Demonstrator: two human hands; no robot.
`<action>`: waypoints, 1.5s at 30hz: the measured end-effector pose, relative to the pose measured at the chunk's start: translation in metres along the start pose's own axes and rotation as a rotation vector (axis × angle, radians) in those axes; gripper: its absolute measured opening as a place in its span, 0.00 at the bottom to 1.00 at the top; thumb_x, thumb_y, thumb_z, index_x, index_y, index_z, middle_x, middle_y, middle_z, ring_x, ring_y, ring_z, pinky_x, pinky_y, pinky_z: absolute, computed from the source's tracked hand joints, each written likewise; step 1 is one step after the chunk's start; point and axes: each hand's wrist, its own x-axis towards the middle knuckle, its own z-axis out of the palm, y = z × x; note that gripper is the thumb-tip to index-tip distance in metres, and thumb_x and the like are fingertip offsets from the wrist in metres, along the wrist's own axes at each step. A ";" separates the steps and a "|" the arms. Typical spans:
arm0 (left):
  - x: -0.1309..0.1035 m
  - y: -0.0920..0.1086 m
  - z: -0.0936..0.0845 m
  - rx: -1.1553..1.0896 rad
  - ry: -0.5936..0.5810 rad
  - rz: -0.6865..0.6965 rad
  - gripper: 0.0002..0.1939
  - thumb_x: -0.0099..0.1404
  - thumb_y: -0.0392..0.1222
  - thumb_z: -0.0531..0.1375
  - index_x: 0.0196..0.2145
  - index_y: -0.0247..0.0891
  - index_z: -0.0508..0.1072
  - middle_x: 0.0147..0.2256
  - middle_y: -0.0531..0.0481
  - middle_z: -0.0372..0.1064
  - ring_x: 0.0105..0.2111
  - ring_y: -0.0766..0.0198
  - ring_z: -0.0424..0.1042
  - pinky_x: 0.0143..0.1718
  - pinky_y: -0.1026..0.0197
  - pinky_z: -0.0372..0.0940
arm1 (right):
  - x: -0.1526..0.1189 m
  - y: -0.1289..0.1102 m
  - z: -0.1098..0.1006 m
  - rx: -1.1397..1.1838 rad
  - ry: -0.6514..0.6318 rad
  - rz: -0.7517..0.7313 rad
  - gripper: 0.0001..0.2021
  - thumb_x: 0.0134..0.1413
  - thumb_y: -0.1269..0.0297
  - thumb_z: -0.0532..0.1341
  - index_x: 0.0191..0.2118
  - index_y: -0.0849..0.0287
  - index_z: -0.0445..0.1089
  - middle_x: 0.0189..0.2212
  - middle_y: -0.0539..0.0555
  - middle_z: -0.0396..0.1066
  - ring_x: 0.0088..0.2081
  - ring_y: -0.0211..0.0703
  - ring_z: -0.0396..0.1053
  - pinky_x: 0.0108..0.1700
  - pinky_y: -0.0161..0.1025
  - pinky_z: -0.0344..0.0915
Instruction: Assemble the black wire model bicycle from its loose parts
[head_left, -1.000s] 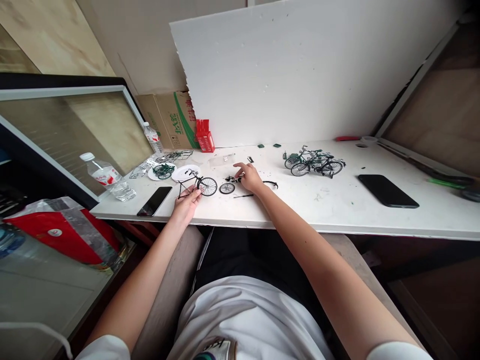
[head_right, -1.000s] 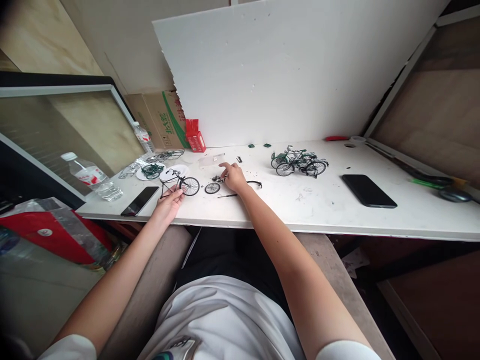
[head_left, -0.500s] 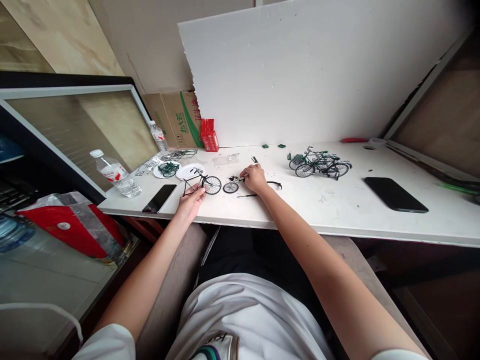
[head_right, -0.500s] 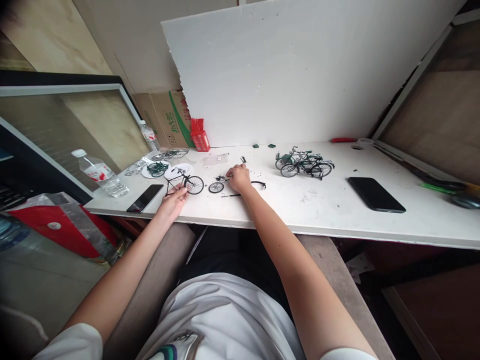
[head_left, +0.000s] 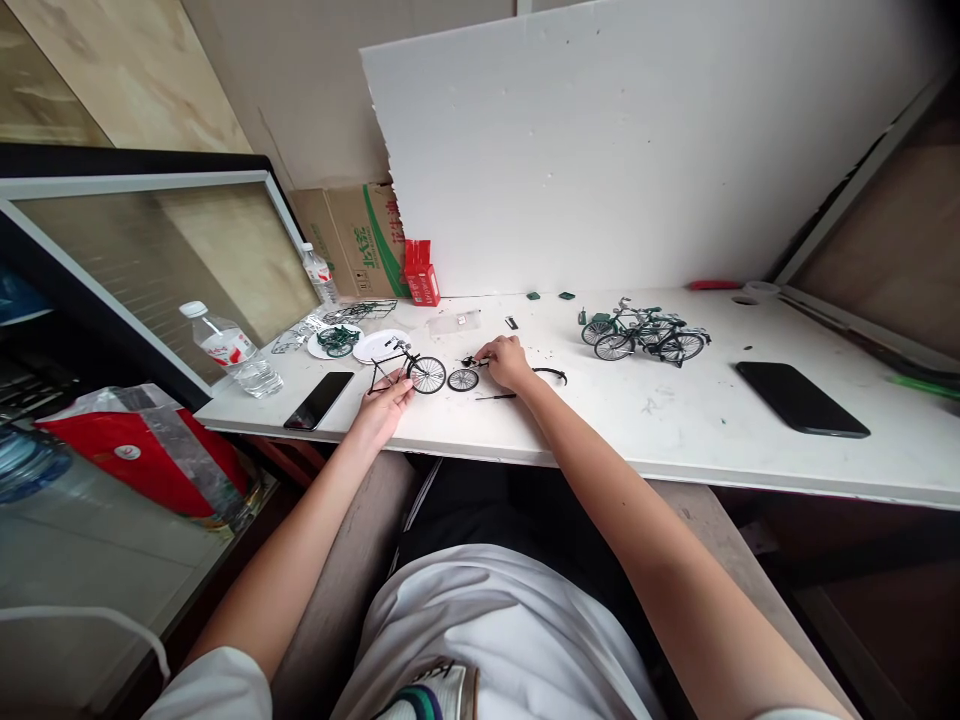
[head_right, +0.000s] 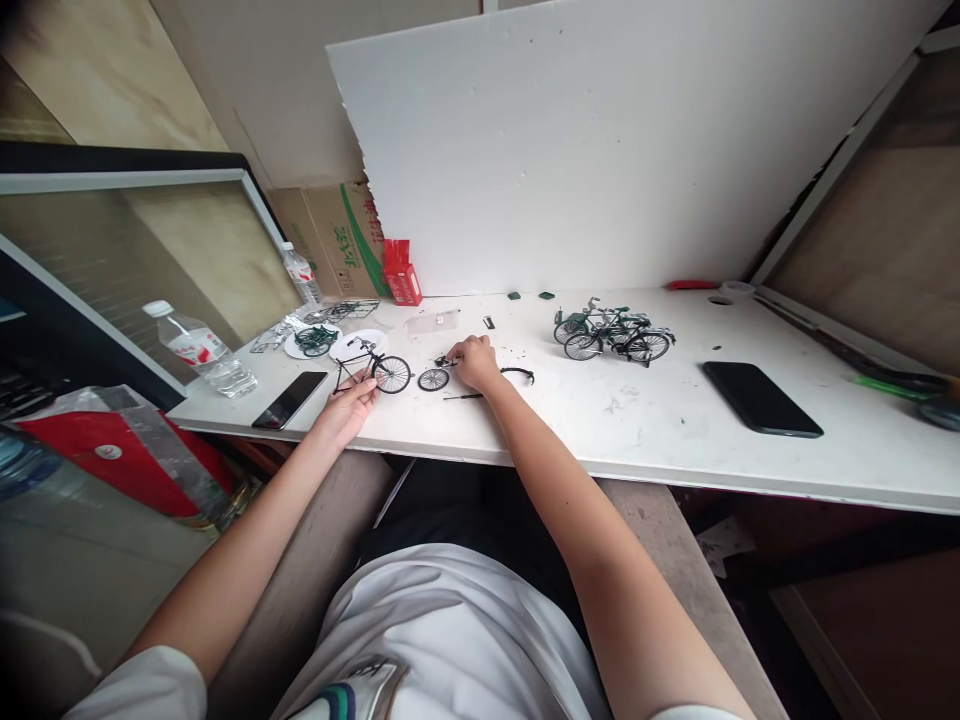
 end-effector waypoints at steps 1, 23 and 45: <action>0.000 0.000 0.000 0.002 0.003 0.000 0.15 0.57 0.21 0.70 0.39 0.35 0.80 0.37 0.50 0.82 0.40 0.66 0.82 0.45 0.66 0.72 | 0.001 0.001 0.000 -0.001 0.025 0.014 0.25 0.57 0.83 0.57 0.48 0.53 0.84 0.50 0.59 0.76 0.56 0.60 0.62 0.57 0.48 0.60; 0.004 -0.003 -0.006 -0.005 -0.019 0.007 0.16 0.56 0.22 0.71 0.40 0.36 0.80 0.38 0.49 0.83 0.42 0.65 0.82 0.47 0.64 0.72 | -0.008 0.015 -0.026 0.085 -0.058 -0.049 0.30 0.55 0.80 0.60 0.62 0.56 0.76 0.44 0.57 0.83 0.58 0.58 0.65 0.53 0.46 0.65; 0.005 -0.004 -0.006 0.015 -0.016 0.008 0.16 0.56 0.23 0.72 0.39 0.36 0.79 0.37 0.50 0.82 0.41 0.65 0.82 0.48 0.63 0.71 | -0.004 0.025 -0.031 -0.160 0.018 0.176 0.11 0.63 0.69 0.66 0.51 0.58 0.79 0.48 0.65 0.80 0.59 0.65 0.62 0.57 0.55 0.59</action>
